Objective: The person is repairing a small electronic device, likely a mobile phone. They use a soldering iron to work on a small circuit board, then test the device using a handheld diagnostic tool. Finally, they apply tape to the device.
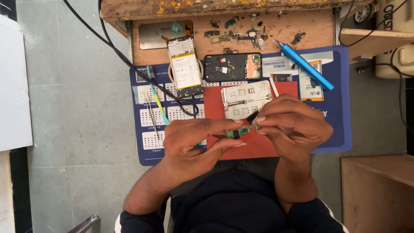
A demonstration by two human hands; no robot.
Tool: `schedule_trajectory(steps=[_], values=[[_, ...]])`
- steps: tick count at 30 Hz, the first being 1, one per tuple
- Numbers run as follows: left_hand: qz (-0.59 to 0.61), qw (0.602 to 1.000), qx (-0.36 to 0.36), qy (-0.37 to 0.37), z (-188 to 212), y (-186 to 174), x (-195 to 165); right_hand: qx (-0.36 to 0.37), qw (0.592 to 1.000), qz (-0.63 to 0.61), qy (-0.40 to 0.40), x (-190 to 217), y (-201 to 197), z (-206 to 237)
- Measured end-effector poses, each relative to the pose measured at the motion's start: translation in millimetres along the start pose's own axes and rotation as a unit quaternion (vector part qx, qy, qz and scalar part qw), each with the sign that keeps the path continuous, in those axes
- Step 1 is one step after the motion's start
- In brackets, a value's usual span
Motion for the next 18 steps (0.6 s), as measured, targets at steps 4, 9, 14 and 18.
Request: schedule_trajectory(steps=[4, 9, 14, 18], values=[[0.006, 1.000, 0.005, -0.003, -0.8, 1.3, 0.2, -0.001, 1.000, -0.004, 0.004, -1.3, -2.5, 0.3], [0.006, 1.000, 0.000, -0.001, -2.5, 1.9, 1.3, 0.001, 1.000, 0.002, -0.002, -2.3, -3.8, -1.0], [0.000, 1.000, -0.003, -0.004, -5.9, 1.8, 5.1, 0.006, 1.000, 0.013, -0.007, -4.1, -4.0, -5.1], [-0.003, 1.000, -0.005, -0.005, -5.5, 2.7, 4.9, 0.007, 1.000, 0.016, -0.001, -3.0, -5.7, -3.7]])
Point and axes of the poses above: each hand's wrist, its own z-axis away from the middle knuckle, its own y-axis out of the palm, x = y × z, the point moved 6 cm from there along -z, towards the middle knuckle, and after that the axes turned 10 degrees about -z, right-handed, at the moved point
